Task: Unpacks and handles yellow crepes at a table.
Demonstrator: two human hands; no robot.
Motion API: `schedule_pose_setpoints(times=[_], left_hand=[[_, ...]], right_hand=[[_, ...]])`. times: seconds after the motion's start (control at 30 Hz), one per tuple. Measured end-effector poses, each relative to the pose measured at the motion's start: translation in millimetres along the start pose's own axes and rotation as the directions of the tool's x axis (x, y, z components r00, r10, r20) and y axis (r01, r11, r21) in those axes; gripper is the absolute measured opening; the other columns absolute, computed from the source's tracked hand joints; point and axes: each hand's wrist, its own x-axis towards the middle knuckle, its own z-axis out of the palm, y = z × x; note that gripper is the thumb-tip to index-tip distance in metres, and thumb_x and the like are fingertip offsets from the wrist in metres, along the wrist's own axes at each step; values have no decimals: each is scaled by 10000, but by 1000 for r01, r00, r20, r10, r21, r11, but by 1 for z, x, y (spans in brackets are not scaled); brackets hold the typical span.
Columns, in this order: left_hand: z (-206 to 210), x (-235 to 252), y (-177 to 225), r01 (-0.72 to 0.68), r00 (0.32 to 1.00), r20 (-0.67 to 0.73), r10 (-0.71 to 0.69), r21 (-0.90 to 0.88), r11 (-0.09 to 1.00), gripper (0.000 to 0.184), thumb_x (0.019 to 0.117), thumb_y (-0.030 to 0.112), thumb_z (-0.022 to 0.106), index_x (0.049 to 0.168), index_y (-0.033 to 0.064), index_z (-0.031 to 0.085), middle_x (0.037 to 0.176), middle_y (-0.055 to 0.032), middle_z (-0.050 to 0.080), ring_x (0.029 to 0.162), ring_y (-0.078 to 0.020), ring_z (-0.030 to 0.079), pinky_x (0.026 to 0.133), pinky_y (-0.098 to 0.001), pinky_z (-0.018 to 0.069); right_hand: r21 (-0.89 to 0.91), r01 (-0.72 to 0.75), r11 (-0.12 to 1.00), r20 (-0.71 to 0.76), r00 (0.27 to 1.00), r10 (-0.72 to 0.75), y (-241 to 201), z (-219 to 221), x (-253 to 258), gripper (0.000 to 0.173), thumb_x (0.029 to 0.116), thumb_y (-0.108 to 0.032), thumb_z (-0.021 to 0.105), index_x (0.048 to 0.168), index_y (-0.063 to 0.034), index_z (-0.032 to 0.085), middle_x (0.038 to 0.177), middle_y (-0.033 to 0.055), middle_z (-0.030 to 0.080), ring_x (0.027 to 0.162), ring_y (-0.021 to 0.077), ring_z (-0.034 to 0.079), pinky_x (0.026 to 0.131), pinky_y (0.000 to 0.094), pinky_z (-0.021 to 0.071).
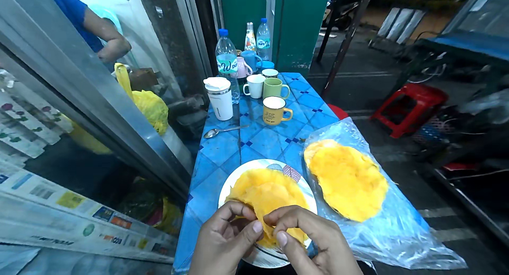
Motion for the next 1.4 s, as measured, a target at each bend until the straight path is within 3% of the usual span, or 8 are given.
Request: schedule_pose_setpoints(times=[0.1,0.17,0.3,0.43,0.8,1.0,1.13,1.4], left_hand=[[0,0,-4,-39,999,16,38,46,998,233,819,112,841,974,56,676,947,-43,699,780,-121,698,713,-282,626],[0,-1,-6,-43,998,47,39,87,995,242,804,149,857,951,79,679,909,-9,694,800,-101,689,740,-270,616],[-4,-1,-6,9,995,102,-18,87,996,209,826,119,838,949,68,677,888,-24,700,765,-112,692,696,-276,617],[-8,-3,-5,44,990,132,-47,21,999,129,881,101,787,957,70,688,892,-38,709,736,-131,709,698,-310,636],[-15,-6,-6,20,986,168,-22,9,1000,142,881,152,796,985,101,712,919,-13,721,778,-112,713,734,-302,633],[-16,-5,-6,18,985,173,-20,14,1000,159,881,183,799,990,104,713,925,-12,720,788,-112,712,739,-302,631],[-14,-5,-5,-12,980,201,3,42,999,219,856,217,826,1001,111,701,944,0,714,820,-108,708,744,-293,630],[-7,-9,2,-45,976,218,24,93,995,226,842,118,828,1001,68,676,979,-6,715,888,-124,723,812,-317,642]], right_hand=[[-55,-19,998,28,999,20,-1,-1,3,359,975,-382,697,1052,-31,678,1018,75,728,962,114,704,845,304,605],[-107,-36,994,51,998,41,-2,-2,6,439,907,-448,762,1059,-48,662,951,44,718,904,85,693,816,286,596],[-92,-89,992,146,984,102,-3,-8,10,258,965,-299,717,1024,-52,672,928,36,721,888,71,694,814,262,587],[94,-173,980,185,971,153,1,-14,11,165,999,-163,631,972,-12,693,911,35,716,862,53,685,804,239,582],[412,-374,831,348,907,236,20,-17,12,171,994,-177,639,979,-29,722,1038,22,698,950,53,651,820,234,557],[436,-350,829,328,920,215,24,-13,11,166,986,-184,654,975,-28,709,1057,32,684,979,66,641,845,243,550],[393,-232,890,222,963,153,22,-7,11,181,995,-177,637,961,-11,703,1037,45,685,1020,85,642,904,267,548],[351,-164,922,130,984,125,15,-2,14,200,1004,-186,638,954,-4,703,1020,58,689,1010,97,651,903,270,555]])
